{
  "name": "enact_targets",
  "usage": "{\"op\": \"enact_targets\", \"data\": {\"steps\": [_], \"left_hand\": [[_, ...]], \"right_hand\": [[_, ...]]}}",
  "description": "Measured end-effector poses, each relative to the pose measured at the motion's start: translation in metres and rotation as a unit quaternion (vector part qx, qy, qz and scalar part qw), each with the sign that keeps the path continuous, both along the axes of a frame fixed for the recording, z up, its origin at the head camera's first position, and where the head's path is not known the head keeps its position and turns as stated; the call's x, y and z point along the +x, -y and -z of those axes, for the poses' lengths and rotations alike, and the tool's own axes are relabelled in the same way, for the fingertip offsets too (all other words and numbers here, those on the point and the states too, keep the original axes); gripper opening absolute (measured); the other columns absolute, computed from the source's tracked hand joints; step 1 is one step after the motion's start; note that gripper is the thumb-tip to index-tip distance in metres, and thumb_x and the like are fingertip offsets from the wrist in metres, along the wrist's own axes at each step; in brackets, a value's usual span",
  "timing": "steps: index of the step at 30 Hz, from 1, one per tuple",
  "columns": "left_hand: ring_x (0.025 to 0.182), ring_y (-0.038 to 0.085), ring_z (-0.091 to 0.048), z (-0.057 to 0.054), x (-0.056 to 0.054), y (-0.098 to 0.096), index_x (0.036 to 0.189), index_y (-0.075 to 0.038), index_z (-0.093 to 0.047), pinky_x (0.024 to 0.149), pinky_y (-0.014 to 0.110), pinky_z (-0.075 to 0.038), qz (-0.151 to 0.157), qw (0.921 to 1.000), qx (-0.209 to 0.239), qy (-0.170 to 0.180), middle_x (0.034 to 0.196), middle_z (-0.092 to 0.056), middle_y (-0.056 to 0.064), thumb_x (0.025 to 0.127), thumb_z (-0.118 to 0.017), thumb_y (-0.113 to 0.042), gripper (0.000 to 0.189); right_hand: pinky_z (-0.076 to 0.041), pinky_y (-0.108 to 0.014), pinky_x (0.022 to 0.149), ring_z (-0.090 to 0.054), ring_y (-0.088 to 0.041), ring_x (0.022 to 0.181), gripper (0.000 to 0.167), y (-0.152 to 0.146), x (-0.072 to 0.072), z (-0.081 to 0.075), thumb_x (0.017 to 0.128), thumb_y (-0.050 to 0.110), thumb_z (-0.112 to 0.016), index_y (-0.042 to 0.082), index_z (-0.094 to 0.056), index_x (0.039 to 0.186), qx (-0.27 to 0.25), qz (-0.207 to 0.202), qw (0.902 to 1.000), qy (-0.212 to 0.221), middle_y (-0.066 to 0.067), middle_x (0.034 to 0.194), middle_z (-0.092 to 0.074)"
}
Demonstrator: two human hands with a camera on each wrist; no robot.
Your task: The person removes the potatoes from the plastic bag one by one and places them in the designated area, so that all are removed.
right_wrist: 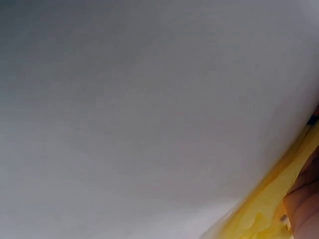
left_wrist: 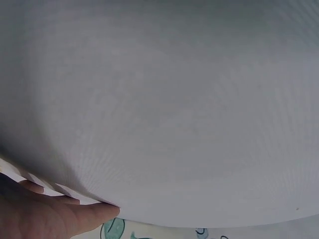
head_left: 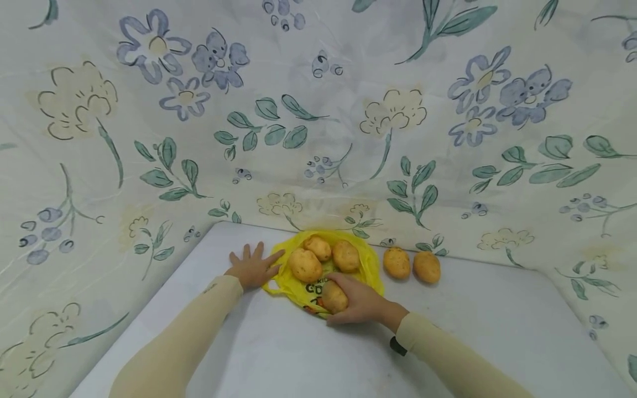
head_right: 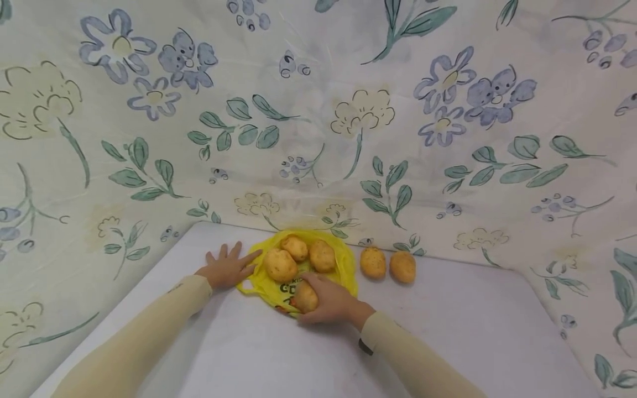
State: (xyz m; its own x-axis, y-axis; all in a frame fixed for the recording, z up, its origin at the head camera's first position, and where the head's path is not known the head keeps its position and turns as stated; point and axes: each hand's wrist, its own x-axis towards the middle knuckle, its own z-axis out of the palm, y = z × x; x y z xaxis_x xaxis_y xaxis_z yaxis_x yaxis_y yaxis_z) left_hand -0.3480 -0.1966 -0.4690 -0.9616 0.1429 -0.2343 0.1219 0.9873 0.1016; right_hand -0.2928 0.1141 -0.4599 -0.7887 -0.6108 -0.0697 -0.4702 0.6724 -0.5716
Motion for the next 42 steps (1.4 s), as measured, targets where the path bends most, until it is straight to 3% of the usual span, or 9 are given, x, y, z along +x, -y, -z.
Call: {"op": "enact_targets", "data": {"steps": [4, 11, 17, 21, 23, 30, 36, 39, 42], "left_hand": [[0.144, 0.062, -0.004, 0.003, -0.001, 0.003, 0.157, -0.037, -0.023, 0.103, 0.084, -0.003, -0.001, 1.0000, 0.000, -0.001, 0.163, -0.009, 0.027, 0.099, -0.026, -0.066, 0.065], [0.144, 0.062, -0.006, 0.006, 0.001, 0.004, 0.157, -0.037, -0.023, 0.104, 0.084, -0.005, 0.003, 1.0000, -0.004, 0.000, 0.163, -0.010, 0.026, 0.098, -0.024, -0.069, 0.067], [0.144, 0.062, -0.006, 0.002, 0.002, 0.001, 0.157, -0.036, -0.023, 0.104, 0.084, -0.005, -0.001, 1.0000, -0.005, 0.004, 0.163, -0.010, 0.027, 0.099, -0.026, -0.067, 0.066], [0.144, 0.061, -0.006, 0.002, 0.002, -0.002, 0.157, -0.037, -0.023, 0.104, 0.083, -0.005, 0.003, 1.0000, -0.003, 0.002, 0.164, -0.009, 0.026, 0.099, -0.025, -0.067, 0.066], [0.144, 0.061, -0.005, 0.002, 0.001, -0.003, 0.157, -0.037, -0.023, 0.104, 0.083, -0.005, 0.008, 1.0000, -0.003, 0.000, 0.164, -0.009, 0.026, 0.098, -0.025, -0.068, 0.066], [0.144, 0.062, -0.005, -0.004, -0.001, 0.000, 0.157, -0.036, -0.021, 0.103, 0.084, -0.005, 0.013, 0.9999, -0.008, -0.004, 0.163, -0.008, 0.027, 0.100, -0.025, -0.064, 0.064], [0.144, 0.062, -0.006, -0.011, -0.001, 0.000, 0.157, -0.036, -0.021, 0.104, 0.084, -0.007, 0.013, 0.9998, -0.013, 0.005, 0.163, -0.009, 0.027, 0.100, -0.025, -0.064, 0.064], [0.144, 0.062, -0.007, -0.010, 0.001, 0.000, 0.157, -0.036, -0.021, 0.104, 0.084, -0.008, 0.013, 0.9997, -0.018, 0.008, 0.163, -0.010, 0.027, 0.100, -0.024, -0.065, 0.065], [0.143, 0.062, -0.008, -0.006, 0.002, 0.000, 0.157, -0.036, -0.021, 0.103, 0.084, -0.008, 0.013, 0.9997, -0.020, 0.005, 0.163, -0.010, 0.027, 0.099, -0.023, -0.066, 0.065]], "right_hand": [[-0.045, -0.048, 0.104, -0.052, -0.019, 0.125, 0.092, 0.004, 0.001, 0.002, 0.075, 0.055, -0.080, 0.031, -0.033, 0.150, 0.024, -0.005, 0.9995, -0.019, 0.000, 0.144, -0.049], [-0.048, -0.047, 0.099, -0.054, -0.019, 0.119, 0.093, 0.007, 0.002, 0.002, 0.074, 0.059, -0.079, 0.035, -0.031, 0.150, 0.052, -0.005, 0.9985, -0.013, -0.001, 0.140, -0.051], [-0.051, -0.042, 0.093, -0.057, -0.016, 0.109, 0.075, 0.008, 0.004, -0.003, 0.084, 0.059, -0.068, 0.032, -0.038, 0.147, 0.060, -0.009, 0.9979, -0.021, -0.003, 0.134, -0.055], [-0.050, -0.037, 0.088, -0.056, -0.013, 0.103, 0.068, 0.009, 0.003, -0.005, 0.080, 0.051, -0.076, 0.032, -0.044, 0.137, 0.042, -0.016, 0.9989, -0.010, 0.002, 0.125, -0.058], [-0.050, -0.037, 0.091, -0.055, -0.013, 0.105, 0.070, 0.009, 0.002, -0.005, 0.077, 0.050, -0.079, 0.033, -0.044, 0.135, 0.040, -0.018, 0.9990, -0.005, 0.005, 0.125, -0.058], [-0.046, -0.044, 0.103, -0.053, -0.016, 0.121, 0.095, 0.009, 0.000, -0.008, 0.072, 0.057, -0.082, 0.034, -0.032, 0.150, 0.079, -0.032, 0.9962, -0.017, 0.001, 0.142, -0.051], [-0.051, -0.039, 0.091, -0.057, -0.015, 0.103, 0.090, 0.015, 0.006, -0.014, 0.073, 0.050, -0.084, 0.037, -0.034, 0.147, 0.111, -0.027, 0.9926, -0.039, -0.005, 0.133, -0.052], [-0.052, -0.034, 0.084, -0.056, -0.014, 0.093, 0.086, 0.018, 0.013, -0.017, 0.075, 0.046, -0.083, 0.036, -0.035, 0.146, 0.127, -0.034, 0.9896, -0.057, -0.006, 0.129, -0.052], [-0.052, -0.033, 0.084, -0.055, -0.013, 0.093, 0.084, 0.018, 0.018, -0.020, 0.077, 0.042, -0.083, 0.036, -0.035, 0.146, 0.127, -0.040, 0.9893, -0.058, -0.005, 0.130, -0.051]]}}
